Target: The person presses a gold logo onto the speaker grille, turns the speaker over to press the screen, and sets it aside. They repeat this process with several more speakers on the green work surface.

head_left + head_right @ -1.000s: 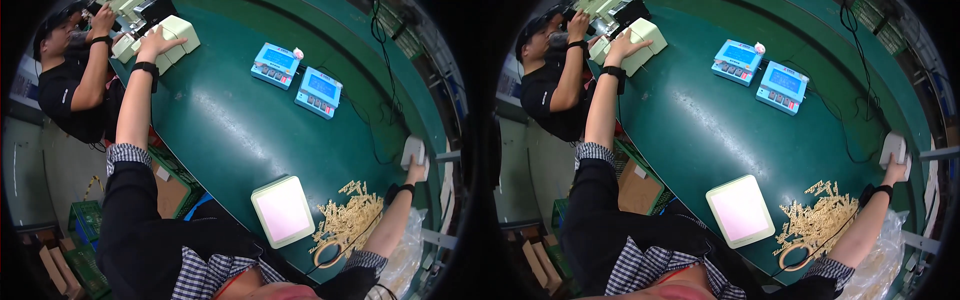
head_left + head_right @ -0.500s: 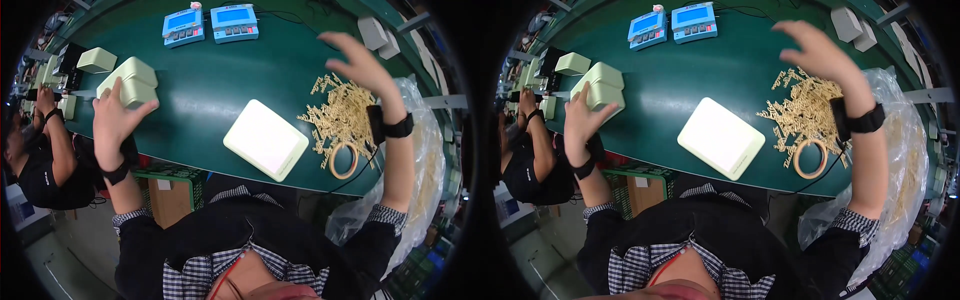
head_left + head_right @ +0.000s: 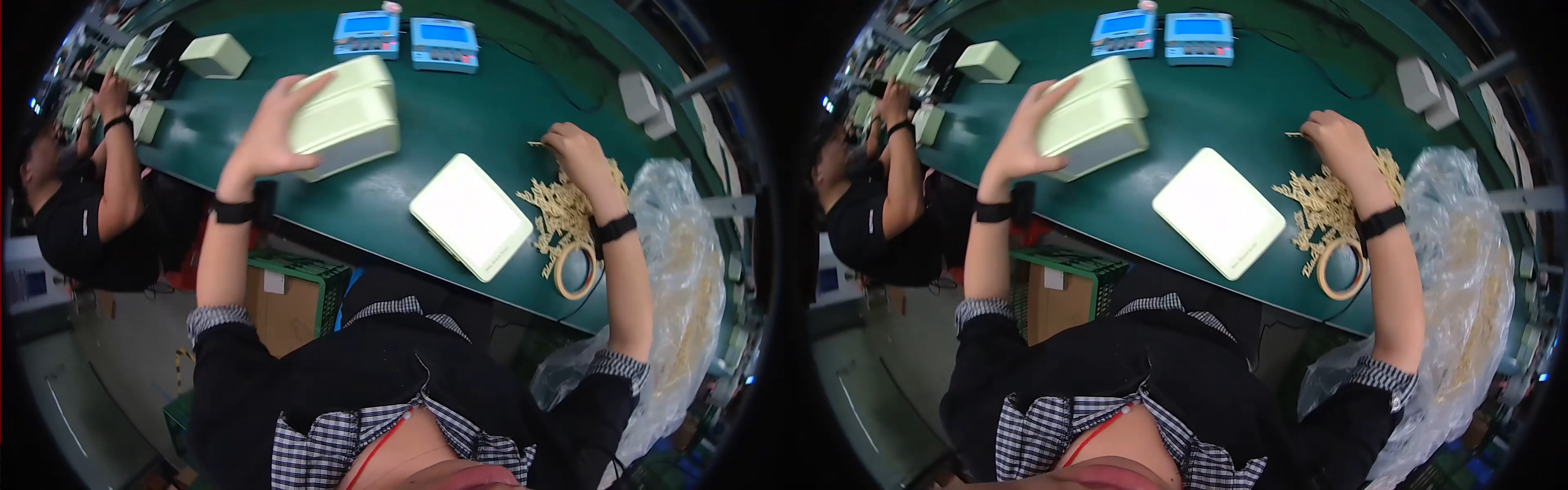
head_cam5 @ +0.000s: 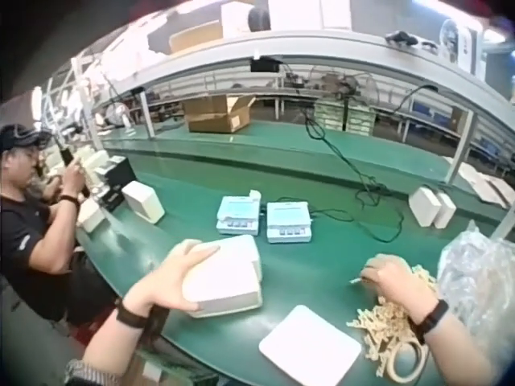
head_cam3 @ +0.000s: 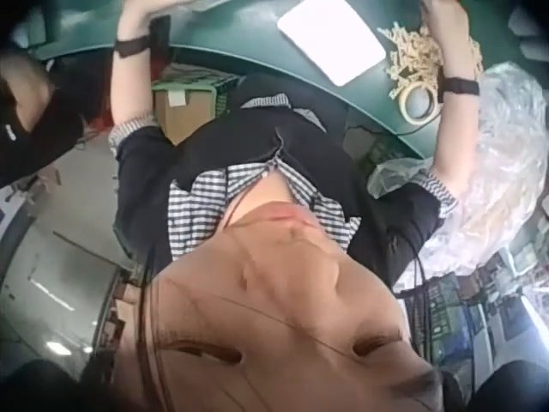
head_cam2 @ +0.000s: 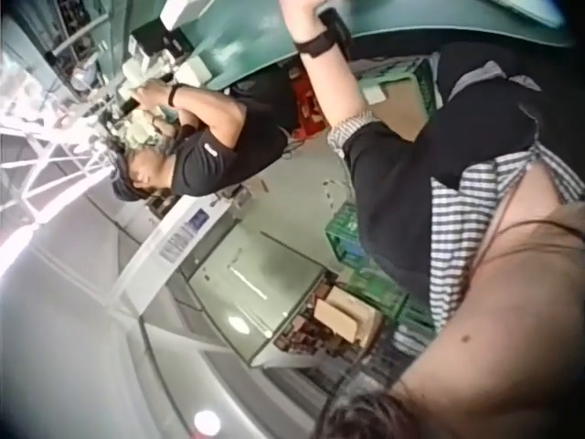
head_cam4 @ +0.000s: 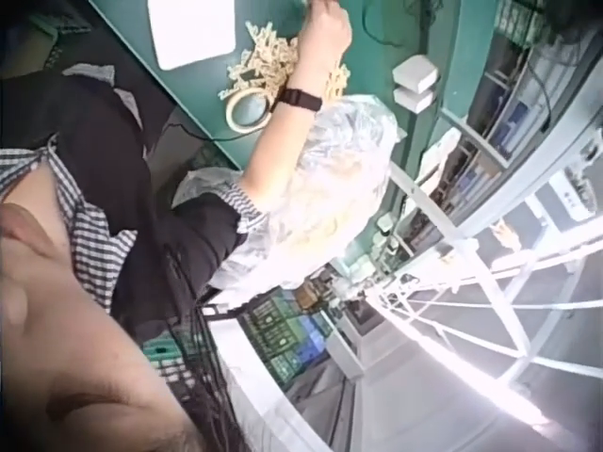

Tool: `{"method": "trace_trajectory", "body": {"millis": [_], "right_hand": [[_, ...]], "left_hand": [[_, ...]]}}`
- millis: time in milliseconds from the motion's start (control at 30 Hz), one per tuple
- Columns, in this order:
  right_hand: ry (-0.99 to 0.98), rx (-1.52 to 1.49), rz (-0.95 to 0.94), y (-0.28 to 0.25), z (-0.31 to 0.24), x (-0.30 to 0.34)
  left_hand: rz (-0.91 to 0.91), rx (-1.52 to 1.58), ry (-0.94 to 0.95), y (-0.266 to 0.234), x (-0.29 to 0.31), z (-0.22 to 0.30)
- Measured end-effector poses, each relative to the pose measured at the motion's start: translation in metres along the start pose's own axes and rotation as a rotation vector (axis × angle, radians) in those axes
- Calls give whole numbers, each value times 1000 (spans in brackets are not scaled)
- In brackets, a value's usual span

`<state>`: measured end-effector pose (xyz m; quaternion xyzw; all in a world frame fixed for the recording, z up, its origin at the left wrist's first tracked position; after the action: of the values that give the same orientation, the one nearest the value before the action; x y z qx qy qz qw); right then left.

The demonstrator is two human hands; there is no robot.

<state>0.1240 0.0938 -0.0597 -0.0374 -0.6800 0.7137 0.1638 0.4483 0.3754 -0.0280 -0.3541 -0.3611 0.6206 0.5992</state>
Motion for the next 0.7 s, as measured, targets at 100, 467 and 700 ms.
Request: {"method": "trace_trajectory", "body": {"millis": [100,467,700], "right_hand": [[-98,-266,262,-36,-20,-5],[-578,-1256,302,-110,-117,-75],[-480,-1437,410,-114,-134,-111]], "left_hand": [[18,-44,107,16,-27,11],[71,669,578,-11,-66,56],[441,415,480,-27,-72,41]]}}
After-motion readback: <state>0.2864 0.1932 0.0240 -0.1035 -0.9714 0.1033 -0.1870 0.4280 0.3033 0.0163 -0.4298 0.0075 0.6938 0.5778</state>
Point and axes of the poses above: each hand's wrist, its own x-axis away from the middle knuckle, its own y-axis out of the palm, z = x × y, the point moved 4 cm from there along -x, towards the middle knuckle, and after that the axes turned 15 degrees about -z, right-handed, at the moved point
